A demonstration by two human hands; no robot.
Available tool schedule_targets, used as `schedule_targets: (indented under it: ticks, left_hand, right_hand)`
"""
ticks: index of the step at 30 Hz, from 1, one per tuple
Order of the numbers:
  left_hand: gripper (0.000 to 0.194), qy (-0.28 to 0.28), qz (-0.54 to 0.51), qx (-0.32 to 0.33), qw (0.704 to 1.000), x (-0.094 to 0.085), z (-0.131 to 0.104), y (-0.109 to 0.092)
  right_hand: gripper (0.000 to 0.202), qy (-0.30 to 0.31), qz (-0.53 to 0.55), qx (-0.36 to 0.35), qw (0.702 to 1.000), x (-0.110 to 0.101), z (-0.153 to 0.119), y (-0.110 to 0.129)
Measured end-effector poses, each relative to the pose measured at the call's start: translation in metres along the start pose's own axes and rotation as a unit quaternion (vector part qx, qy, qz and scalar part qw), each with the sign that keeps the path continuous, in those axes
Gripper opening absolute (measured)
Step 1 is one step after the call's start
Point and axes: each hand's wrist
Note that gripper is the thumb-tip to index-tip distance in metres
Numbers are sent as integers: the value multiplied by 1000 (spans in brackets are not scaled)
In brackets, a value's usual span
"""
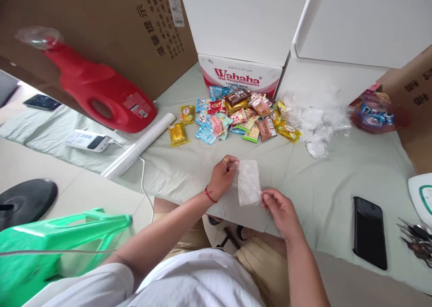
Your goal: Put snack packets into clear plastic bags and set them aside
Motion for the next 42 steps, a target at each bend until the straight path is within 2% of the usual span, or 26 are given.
schedule_targets:
  ticks: [3,4,7,10,13,15,18,21,23,26,29,31,33,34,36,38,39,42]
  left_hand:
    - [22,42,28,22,998,-1,-13,0]
    - [26,56,36,25,997,-1,-17,0]
    - [43,80,40,40,995,-1,-22,0]
    - [56,51,5,46,998,-9,-20,-1]
    - [64,-18,-32,16,999,-20,-17,1]
    - [68,-41,-47,-3,998,-24,-18,3]
    - [72,-23,-51,-8,998,-23,-25,3]
    - [73,6,-48,2,999,-18,-31,-2]
    - [72,11,-65,5,998,-18,-30,-6]
    - [68,-15,-114,-14,993,-25,-20,-13]
    - [63,-49,-148,-55,986,-36,-7,-20]
    - [61,-51,-154,-87,983,-42,-1,-23]
    - [61,-34,-155,-131,979,-43,1,-26]
    - [62,-23,-155,-156,975,-42,2,-27]
    - [64,-9,-156,-202,967,-39,0,-29]
    - [66,-6,-155,-233,960,-33,-2,-29]
    - [68,-6,-155,-242,958,-31,-4,-29]
    - [72,-10,-153,-247,957,-24,-8,-26]
  right_hand:
    - [48,-55,16,-21,998,-8,14,6]
    - [50,-56,14,-29,998,-8,21,11]
    - [48,5,0,-31,1000,1,42,22]
    - [42,12,25,-30,999,7,57,26]
    - [43,-34,55,-20,998,5,61,25]
    - [44,-67,52,-28,996,5,59,25]
    - [48,-71,26,-63,995,17,55,27]
    - [48,-15,-50,-86,995,34,56,32]
    - [43,0,-71,-85,994,38,60,37]
    - [44,-27,-27,-56,998,19,64,46]
    - [50,-26,-8,-10,1000,-23,69,47]
    - [52,-17,-33,18,999,-54,73,44]
    - [51,-33,-111,25,993,-79,77,40]
    - [50,-61,-171,17,983,-88,78,39]
    - [49,-140,-291,-36,946,-95,77,41]
    - [51,-175,-358,-132,908,-85,69,47]
    - [54,-159,-372,-186,895,-74,63,50]
    - [63,-42,-402,-308,861,-26,48,50]
Point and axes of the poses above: each hand's wrist, its own z-axis towards the middle knuckle, its own x-axis out of the palm, y = z × x, and after that the axes turned 7 degrees about -z, right-handed
